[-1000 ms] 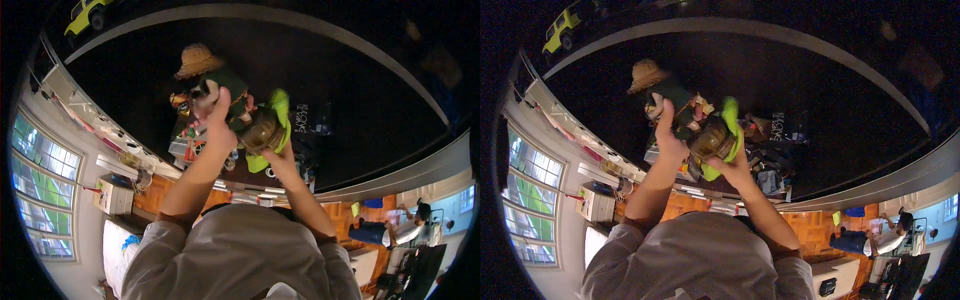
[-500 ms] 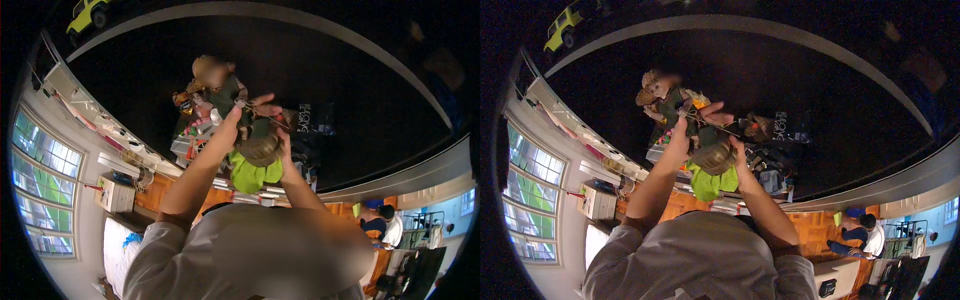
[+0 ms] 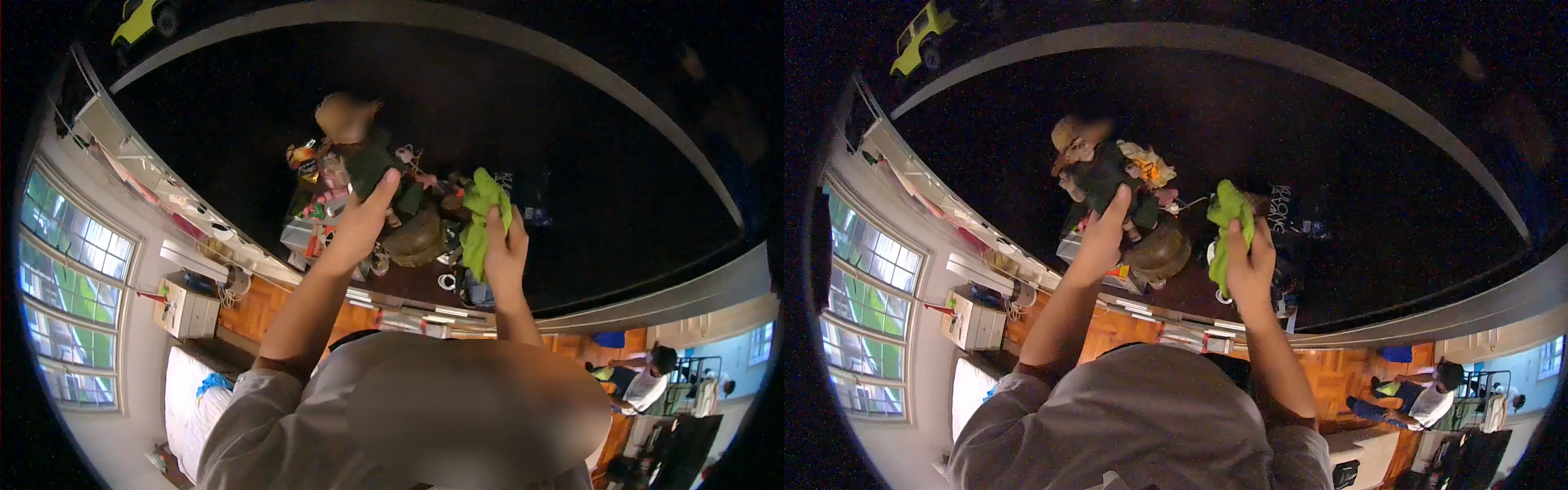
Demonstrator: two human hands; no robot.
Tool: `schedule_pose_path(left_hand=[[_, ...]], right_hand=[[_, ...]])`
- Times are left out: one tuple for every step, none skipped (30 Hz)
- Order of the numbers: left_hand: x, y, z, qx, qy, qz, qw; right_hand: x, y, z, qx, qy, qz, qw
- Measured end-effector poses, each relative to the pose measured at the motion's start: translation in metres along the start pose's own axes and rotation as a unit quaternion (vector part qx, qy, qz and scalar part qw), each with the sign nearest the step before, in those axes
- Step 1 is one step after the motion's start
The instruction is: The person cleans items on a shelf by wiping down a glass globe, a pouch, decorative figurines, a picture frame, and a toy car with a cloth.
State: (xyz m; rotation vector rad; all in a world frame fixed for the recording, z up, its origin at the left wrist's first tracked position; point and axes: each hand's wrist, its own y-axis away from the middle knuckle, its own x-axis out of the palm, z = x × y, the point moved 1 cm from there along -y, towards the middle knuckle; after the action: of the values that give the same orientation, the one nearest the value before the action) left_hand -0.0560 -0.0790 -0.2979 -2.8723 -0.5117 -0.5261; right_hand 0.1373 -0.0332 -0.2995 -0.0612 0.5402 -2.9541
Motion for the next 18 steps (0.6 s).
schedule_pose_path(left_hand=[[0.005,0.003,-0.007,-0.006,-0.015,-0.014,1.000],[0.011,0.005,-0.014,-0.019,-0.042,-0.034,0.998],[0.015,0.006,-0.017,-0.033,-0.068,-0.052,0.996],[0.017,0.005,-0.013,-0.019,-0.062,-0.034,0.997],[0.018,0.001,-0.009,-0.005,-0.055,-0.016,0.998],[0.021,-0.002,-0.006,0.009,-0.048,0.004,0.999],[0.024,-0.003,-0.009,0.023,-0.056,-0.010,0.998],[0.024,-0.003,-0.008,0.023,-0.083,-0.016,0.996],[0.023,-0.001,-0.007,0.024,-0.110,-0.023,0.993],[0.022,0.001,-0.006,0.024,-0.137,-0.031,0.990],[0.024,0.003,-0.007,0.040,-0.147,-0.037,0.988],[0.027,0.003,-0.008,0.044,-0.142,-0.050,0.988],[0.031,0.002,-0.010,0.046,-0.137,-0.062,0.988],[0.035,0.002,-0.012,0.050,-0.132,-0.073,0.987],[0.038,0.004,-0.015,0.017,-0.122,-0.073,0.990],[0.039,0.003,-0.016,0.033,-0.108,-0.085,0.990],[0.041,0.001,-0.016,0.050,-0.094,-0.098,0.989],[0.041,-0.001,-0.017,0.066,-0.080,-0.112,0.988]], right_hand=[[0.001,0.006,0.009,-0.086,0.094,0.028,0.991],[0.005,0.010,0.020,-0.141,0.163,0.053,0.975],[0.011,0.016,0.031,-0.194,0.231,0.076,0.950],[0.018,0.022,0.037,-0.245,0.297,0.098,0.918],[0.030,0.030,0.035,-0.276,0.307,0.119,0.903],[0.038,0.036,0.034,-0.307,0.316,0.139,0.887],[0.040,0.040,0.034,-0.306,0.336,0.182,0.872],[0.036,0.036,0.032,-0.300,0.330,0.183,0.876],[0.029,0.028,0.029,-0.294,0.323,0.185,0.880],[0.024,0.022,0.027,-0.289,0.316,0.189,0.884],[0.022,0.015,0.027,-0.278,0.328,0.152,0.890],[0.021,0.011,0.029,-0.285,0.341,0.124,0.887],[0.021,0.009,0.028,-0.295,0.336,0.113,0.887],[0.021,0.007,0.026,-0.305,0.332,0.101,0.887],[0.016,0.001,0.020,-0.266,0.299,0.073,0.913],[0.010,-0.004,0.014,-0.226,0.266,0.046,0.936],[0.007,-0.008,0.008,-0.186,0.231,0.019,0.955],[0.008,-0.007,0.006,-0.223,0.263,0.022,0.938]])
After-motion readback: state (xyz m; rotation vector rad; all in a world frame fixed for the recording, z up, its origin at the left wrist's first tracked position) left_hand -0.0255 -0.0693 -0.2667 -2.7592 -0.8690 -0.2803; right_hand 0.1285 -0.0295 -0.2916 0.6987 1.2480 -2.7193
